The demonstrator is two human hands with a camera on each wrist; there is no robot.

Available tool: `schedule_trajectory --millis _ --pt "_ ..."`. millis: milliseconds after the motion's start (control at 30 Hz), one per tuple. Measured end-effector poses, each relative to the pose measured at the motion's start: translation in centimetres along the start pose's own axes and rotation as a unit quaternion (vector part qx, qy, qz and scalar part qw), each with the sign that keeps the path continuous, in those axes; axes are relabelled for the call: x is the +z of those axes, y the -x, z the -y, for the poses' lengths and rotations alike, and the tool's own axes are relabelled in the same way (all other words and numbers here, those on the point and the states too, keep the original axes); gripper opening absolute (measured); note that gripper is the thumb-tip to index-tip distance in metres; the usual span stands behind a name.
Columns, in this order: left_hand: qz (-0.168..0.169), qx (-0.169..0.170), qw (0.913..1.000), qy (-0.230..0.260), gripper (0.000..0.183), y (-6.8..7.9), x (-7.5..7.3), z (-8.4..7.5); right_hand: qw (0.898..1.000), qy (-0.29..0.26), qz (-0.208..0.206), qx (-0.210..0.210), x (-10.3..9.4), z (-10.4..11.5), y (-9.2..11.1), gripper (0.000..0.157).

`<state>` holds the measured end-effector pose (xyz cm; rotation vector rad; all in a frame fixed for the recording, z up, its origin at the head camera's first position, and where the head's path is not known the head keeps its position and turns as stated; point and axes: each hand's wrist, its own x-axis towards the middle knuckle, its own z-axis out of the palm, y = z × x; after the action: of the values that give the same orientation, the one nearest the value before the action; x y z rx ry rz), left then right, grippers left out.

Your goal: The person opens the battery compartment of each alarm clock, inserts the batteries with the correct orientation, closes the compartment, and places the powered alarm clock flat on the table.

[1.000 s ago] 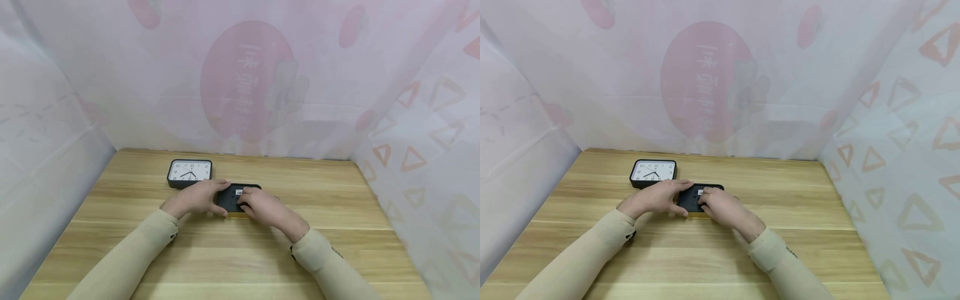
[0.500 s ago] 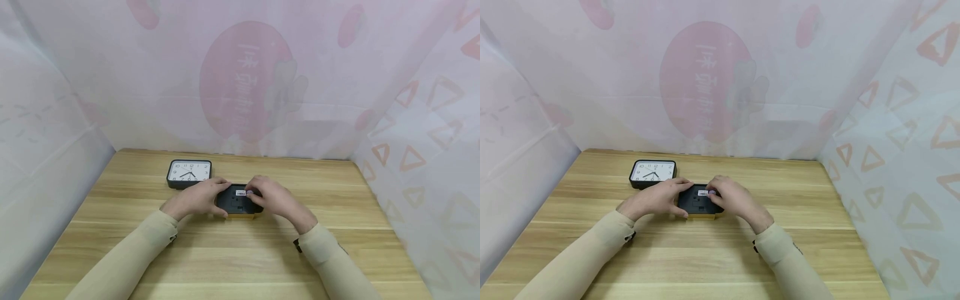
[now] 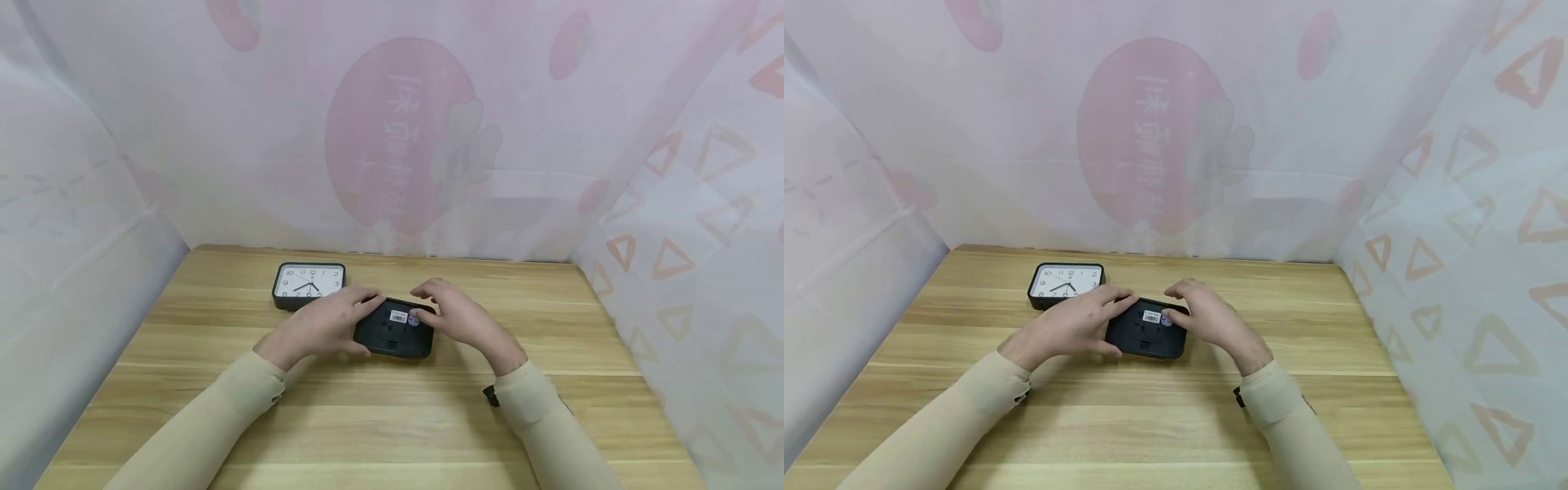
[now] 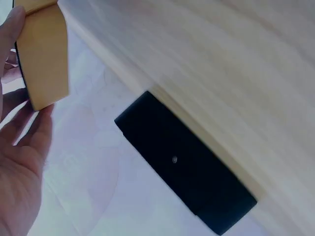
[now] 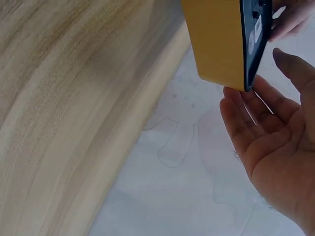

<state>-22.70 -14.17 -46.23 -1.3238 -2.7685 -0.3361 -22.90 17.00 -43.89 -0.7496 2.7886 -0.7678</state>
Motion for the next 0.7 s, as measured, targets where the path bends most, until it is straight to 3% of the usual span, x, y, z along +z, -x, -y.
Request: schedule_trajectory --millis 167,333,467,567,700 --pt "-0.061 0.084 0.9912 -0.083 0.108 0.5 -0.3 0.2 0.999 -0.028 0.014 -0.01 -0.2 -0.2 0.1 0.05" --pt "-0.13 0.163 0.9636 -0.168 0.101 0.7 -0.4 0.5 0.998 -0.058 0.022 -0.028 -0.3 -0.3 0.1 0.046" --pt "-0.155 0.193 0.9445 -0.216 0.097 0.8 -0.5 0.7 0.995 -0.079 0.032 -0.044 -0.3 -0.3 0.1 0.04" --pt "-0.152 0.194 0.9417 -0.229 0.098 1.1 -0.7 0.9 0.994 -0.091 0.038 -0.043 -0.4 -0.3 0.2 0.039" --pt "-0.151 0.189 0.9487 -0.203 0.1 1.3 -0.8 1.1 0.993 -0.102 0.038 -0.039 -0.5 -0.3 0.5 0.041"
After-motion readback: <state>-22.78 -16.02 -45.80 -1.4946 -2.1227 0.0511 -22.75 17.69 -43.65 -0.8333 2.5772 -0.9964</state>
